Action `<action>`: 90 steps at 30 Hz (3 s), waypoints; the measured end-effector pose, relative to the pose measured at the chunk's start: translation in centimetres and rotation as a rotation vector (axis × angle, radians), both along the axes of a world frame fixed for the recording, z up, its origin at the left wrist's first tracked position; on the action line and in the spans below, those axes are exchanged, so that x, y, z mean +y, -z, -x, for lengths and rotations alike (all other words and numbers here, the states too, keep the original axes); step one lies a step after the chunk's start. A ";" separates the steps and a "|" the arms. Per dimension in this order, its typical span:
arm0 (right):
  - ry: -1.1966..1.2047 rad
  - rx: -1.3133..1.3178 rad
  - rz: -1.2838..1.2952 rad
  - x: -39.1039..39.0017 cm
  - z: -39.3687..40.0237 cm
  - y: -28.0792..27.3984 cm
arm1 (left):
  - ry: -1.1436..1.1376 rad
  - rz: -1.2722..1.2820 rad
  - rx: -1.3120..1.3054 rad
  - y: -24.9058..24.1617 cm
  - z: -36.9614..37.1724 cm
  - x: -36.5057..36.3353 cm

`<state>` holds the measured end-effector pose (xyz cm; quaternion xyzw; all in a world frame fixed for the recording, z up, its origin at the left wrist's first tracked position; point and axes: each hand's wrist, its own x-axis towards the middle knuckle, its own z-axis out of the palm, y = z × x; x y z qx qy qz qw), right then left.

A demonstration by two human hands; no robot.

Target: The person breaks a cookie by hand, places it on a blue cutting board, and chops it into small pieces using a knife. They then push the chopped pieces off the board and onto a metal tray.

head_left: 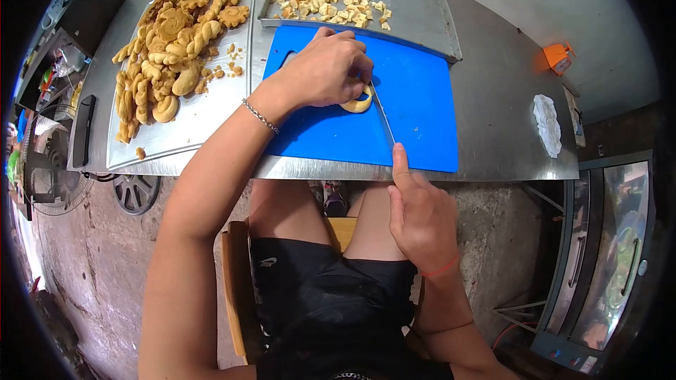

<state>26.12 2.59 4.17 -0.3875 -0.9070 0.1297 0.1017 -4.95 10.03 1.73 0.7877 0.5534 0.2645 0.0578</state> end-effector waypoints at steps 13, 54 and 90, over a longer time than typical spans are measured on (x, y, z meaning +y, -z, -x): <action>0.022 0.011 0.000 -1.1 -0.6 -0.2 | -0.076 -0.005 0.012 0.1 -0.5 0.0; -0.040 0.276 0.079 -1.3 -1.5 -0.8 | -0.064 -0.065 -0.030 0.1 0.3 0.0; -0.044 0.260 0.055 -0.5 -0.2 0.0 | -0.122 0.072 -0.081 -0.7 0.7 -0.3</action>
